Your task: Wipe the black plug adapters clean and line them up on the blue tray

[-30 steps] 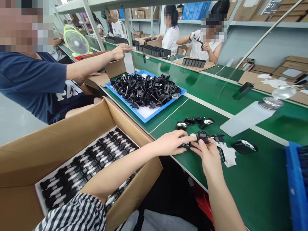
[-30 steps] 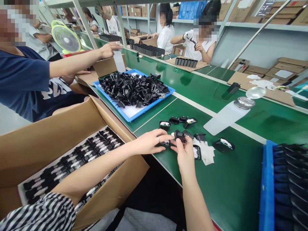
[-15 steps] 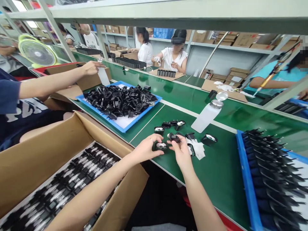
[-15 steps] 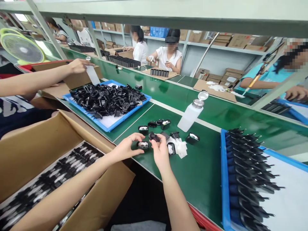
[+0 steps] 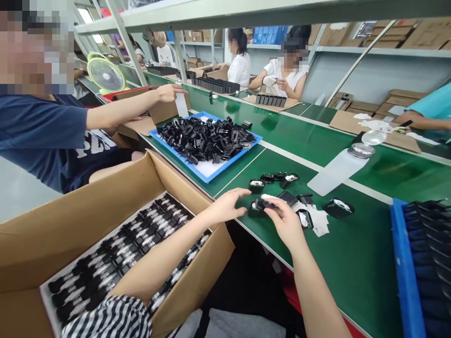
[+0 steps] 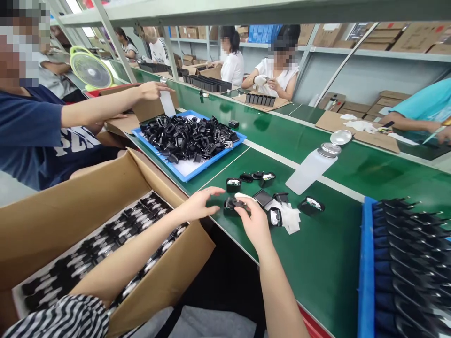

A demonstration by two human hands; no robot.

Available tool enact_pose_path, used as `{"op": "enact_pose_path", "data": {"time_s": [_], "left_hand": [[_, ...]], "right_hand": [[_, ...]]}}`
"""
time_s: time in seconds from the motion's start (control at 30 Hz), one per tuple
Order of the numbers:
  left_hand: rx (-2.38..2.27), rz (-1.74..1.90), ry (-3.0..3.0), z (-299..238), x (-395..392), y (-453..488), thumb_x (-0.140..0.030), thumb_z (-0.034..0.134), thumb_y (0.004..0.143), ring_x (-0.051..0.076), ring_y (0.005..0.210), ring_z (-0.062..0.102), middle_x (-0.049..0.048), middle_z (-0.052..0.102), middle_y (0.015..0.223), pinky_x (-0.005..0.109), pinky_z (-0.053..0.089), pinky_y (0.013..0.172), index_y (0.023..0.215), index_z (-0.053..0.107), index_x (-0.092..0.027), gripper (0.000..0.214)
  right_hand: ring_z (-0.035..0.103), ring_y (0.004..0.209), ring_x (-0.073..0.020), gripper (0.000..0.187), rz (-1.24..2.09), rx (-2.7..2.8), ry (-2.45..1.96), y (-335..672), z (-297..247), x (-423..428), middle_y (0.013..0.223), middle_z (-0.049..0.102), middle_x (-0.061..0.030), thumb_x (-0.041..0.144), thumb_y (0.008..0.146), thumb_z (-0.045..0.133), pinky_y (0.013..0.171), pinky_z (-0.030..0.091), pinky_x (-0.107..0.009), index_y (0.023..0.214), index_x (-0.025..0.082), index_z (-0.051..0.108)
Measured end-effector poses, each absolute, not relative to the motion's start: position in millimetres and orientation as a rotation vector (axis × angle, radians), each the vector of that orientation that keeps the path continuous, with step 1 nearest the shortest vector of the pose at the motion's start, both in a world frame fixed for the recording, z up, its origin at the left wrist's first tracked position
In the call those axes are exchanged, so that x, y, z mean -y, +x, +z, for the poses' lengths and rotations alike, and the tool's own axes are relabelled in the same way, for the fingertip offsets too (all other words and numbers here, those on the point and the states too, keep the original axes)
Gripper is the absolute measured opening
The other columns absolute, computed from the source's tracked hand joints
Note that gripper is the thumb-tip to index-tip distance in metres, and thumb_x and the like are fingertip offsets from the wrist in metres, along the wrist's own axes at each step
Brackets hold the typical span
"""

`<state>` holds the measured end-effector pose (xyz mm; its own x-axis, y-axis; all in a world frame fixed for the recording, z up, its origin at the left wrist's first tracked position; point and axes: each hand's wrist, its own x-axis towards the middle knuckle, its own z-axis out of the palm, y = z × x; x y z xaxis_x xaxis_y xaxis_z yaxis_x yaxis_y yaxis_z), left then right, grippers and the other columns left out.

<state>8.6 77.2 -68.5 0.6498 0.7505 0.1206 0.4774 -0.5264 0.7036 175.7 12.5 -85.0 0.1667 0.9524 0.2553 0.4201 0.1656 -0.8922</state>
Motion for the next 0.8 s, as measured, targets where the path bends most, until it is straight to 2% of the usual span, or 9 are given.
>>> {"op": "enact_pose_path", "data": {"time_s": [0.13,0.27,0.43,0.57,0.67,0.8], "left_hand": [[-0.907,0.536,2.244,-66,-71,21,-0.031,0.054,0.063,0.014,0.081,0.052,0.0025,0.056,0.096,0.024,0.042,0.072,0.102,0.05,-0.018,0.041],[-0.931,0.558,2.248,-64,-69,25,-0.031,0.051,0.067,0.011,0.075,0.054,-0.0005,0.058,0.09,0.022,0.041,0.066,0.094,0.053,-0.021,0.03],[-0.939,0.552,2.26,-64,-66,22,-0.029,0.051,0.066,0.01,0.076,0.055,-0.0027,0.059,0.089,0.019,0.041,0.067,0.095,0.052,-0.021,0.03],[-1.011,0.51,2.322,-60,-63,22,-0.031,0.05,0.068,0.014,0.079,0.055,-0.0008,0.06,0.09,0.022,0.042,0.069,0.095,0.053,-0.022,0.029],[-1.117,0.333,2.439,-47,-62,27,-0.031,0.051,0.068,0.019,0.08,0.056,0.0031,0.061,0.086,0.027,0.043,0.068,0.094,0.056,-0.021,0.028],[-1.218,-0.088,2.584,-17,-66,42,-0.028,0.055,0.065,0.021,0.071,0.057,0.0075,0.061,0.072,0.027,0.044,0.06,0.079,0.061,-0.016,0.019]], "right_hand": [[0.048,0.089,-0.021,0.027,0.679,1.511,-1.477,176,-85,-14,0.097,0.053,-0.0042,0.037,0.068,0.045,0.075,0.04,-0.036,0.089,0.022,0.055],[0.049,0.087,-0.0201,0.037,0.764,1.531,-1.526,177,-81,-16,0.103,0.05,-0.0041,0.035,0.065,0.047,0.074,0.041,-0.034,0.099,0.021,0.052],[0.048,0.088,-0.0203,0.032,0.759,1.545,-1.51,179,-79,-18,0.098,0.054,-0.0022,0.035,0.063,0.048,0.074,0.041,-0.034,0.091,0.022,0.055],[0.05,0.084,-0.021,0.03,0.746,1.615,-1.555,182,-77,-21,0.094,0.056,-0.0015,0.035,0.064,0.05,0.073,0.041,-0.035,0.091,0.023,0.057],[0.051,0.083,-0.0226,0.029,0.671,1.711,-1.644,183,-70,-24,0.091,0.057,-0.0013,0.031,0.063,0.055,0.073,0.041,-0.036,0.091,0.024,0.058],[0.053,0.08,-0.0253,0.022,0.581,1.879,-1.856,181,-53,-29,0.087,0.059,-0.0017,0.024,0.061,0.06,0.066,0.042,-0.034,0.083,0.025,0.061]]}}
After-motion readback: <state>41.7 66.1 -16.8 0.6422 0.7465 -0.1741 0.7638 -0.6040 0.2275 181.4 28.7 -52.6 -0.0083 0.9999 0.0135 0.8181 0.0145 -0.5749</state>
